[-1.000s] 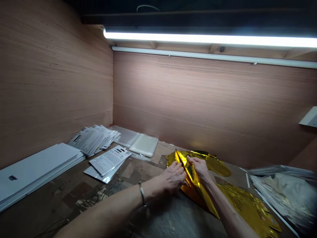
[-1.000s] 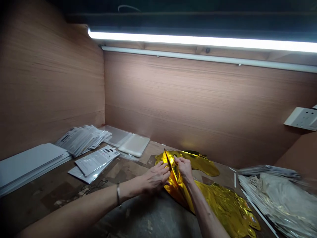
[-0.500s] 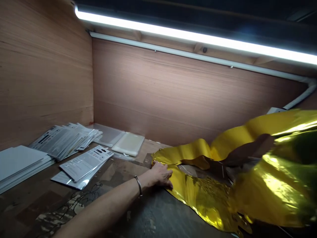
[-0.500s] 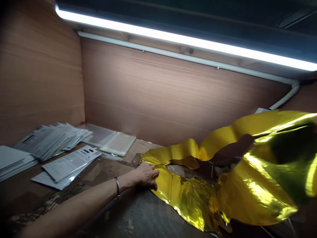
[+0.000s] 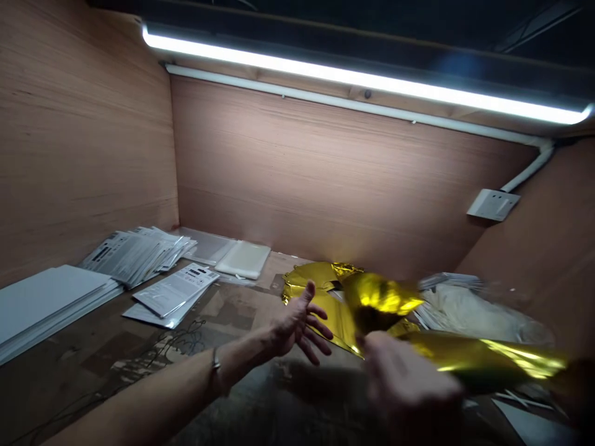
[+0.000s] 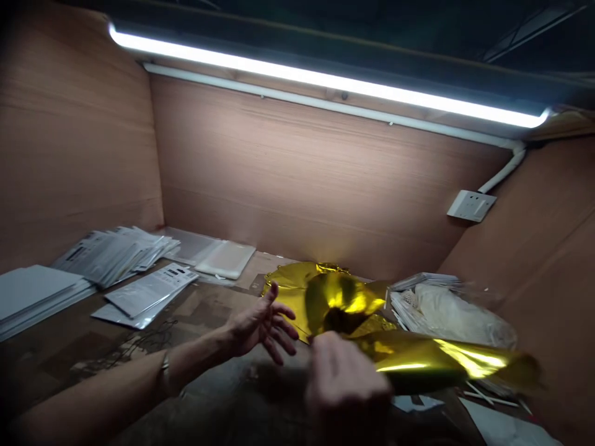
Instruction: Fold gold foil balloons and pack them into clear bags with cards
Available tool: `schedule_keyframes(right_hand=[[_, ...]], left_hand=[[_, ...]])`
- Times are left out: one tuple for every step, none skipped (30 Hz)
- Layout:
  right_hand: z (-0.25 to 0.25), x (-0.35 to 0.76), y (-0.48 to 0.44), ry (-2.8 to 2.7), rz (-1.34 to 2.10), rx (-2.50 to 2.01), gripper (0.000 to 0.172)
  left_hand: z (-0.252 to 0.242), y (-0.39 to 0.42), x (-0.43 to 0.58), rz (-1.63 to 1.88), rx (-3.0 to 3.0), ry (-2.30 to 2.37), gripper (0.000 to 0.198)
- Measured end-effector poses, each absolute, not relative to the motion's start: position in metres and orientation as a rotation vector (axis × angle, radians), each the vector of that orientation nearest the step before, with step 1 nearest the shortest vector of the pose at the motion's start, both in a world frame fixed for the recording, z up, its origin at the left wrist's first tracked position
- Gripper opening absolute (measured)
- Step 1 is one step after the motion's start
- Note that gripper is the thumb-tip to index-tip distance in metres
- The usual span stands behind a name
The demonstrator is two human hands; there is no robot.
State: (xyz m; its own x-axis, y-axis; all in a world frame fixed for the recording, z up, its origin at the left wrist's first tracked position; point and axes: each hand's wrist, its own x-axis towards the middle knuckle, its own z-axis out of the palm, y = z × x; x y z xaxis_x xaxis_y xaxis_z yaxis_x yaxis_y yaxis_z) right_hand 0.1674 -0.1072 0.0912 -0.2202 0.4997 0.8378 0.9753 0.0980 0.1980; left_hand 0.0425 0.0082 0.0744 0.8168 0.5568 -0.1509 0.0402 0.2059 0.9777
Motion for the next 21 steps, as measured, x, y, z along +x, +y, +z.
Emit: schedule_keyframes(right_hand=[[0.082,0.152,-0.118,-1.795,-1.097,-1.456,0.014],[0.072,0.134,-0.125,-1.806,-1.101,-1.469,0.014],[0.06,0.117,-0.129,-1.818,-1.062,-1.487,0.015],[0.049,0.099,-0.131,-1.827,-1.008,-1.501,0.016],[0.039,0.083,-0.131,-1.833,-0.931,-1.509,0.017],[0.032,0.069,-0.131,-1.851,-0.844,-1.507,0.018],[0.027,0.058,-0.132,-1.885,-0.75,-1.501,0.018],[0.025,0.05,-0.133,-1.931,-0.652,-1.498,0.018],[0.026,0.046,-0.135,-1.982,-0.556,-1.501,0.017],[0.029,0.045,-0.137,-2.036,-0.477,-1.5,0.016],[0.035,0.047,-0.139,-2.082,-0.416,-1.51,0.015],[0.042,0.052,-0.141,-2.11,-0.373,-1.535,0.014],[0.049,0.061,-0.141,-2.112,-0.35,-1.573,0.013],[0.057,0.073,-0.138,-2.103,-0.336,-1.627,0.014],[0.064,0.088,-0.134,-2.073,-0.331,-1.697,0.015],[0.07,0.105,-0.126,-2.027,-0.337,-1.785,0.018],[0.075,0.124,-0.116,-1.972,-0.371,-1.876,0.024],[0.078,0.143,-0.104,-1.908,-0.466,-1.936,0.036],[0.08,0.16,-0.09,-1.883,-0.551,-1.972,0.05],[0.08,0.176,-0.076,-1.906,-0.593,-1.978,0.058],[0.079,0.189,-0.062,-1.983,-0.554,-1.976,0.062]], left_hand=[[0.074,-0.004,0.03,0.391,1.204,0.543,0.069],[0.072,-0.015,0.017,0.402,1.127,0.596,0.063],[0.069,-0.024,0.005,0.438,1.075,0.68,0.055],[0.065,-0.03,-0.006,0.491,1.036,0.77,0.046],[0.061,-0.035,-0.016,0.558,1.004,0.846,0.037],[0.056,-0.037,-0.026,0.632,0.981,0.904,0.029],[0.052,-0.037,-0.035,0.703,0.969,0.938,0.023],[0.049,-0.036,-0.044,0.756,0.972,0.952,0.017],[0.046,-0.033,-0.052,0.778,0.989,0.961,0.013],[0.045,-0.03,-0.061,0.775,1.012,0.975,0.009],[0.044,-0.027,-0.07,0.766,1.03,0.996,0.007],[0.044,-0.023,-0.078,0.753,1.042,1.02,0.006],[0.045,-0.019,-0.087,0.745,1.048,1.045,0.007],[0.045,-0.016,-0.094,0.741,1.049,1.067,0.009],[0.045,-0.012,-0.101,0.739,1.047,1.079,0.01],[0.045,-0.01,-0.107,0.739,1.043,1.084,0.01],[0.044,-0.007,-0.112,0.74,1.046,1.086,0.008],[0.043,-0.005,-0.116,0.744,1.055,1.087,0.006],[0.042,-0.004,-0.119,0.751,1.068,1.086,0.005],[0.041,-0.003,-0.12,0.758,1.08,1.084,0.005],[0.04,-0.002,-0.122,0.765,1.093,1.077,0.007]])
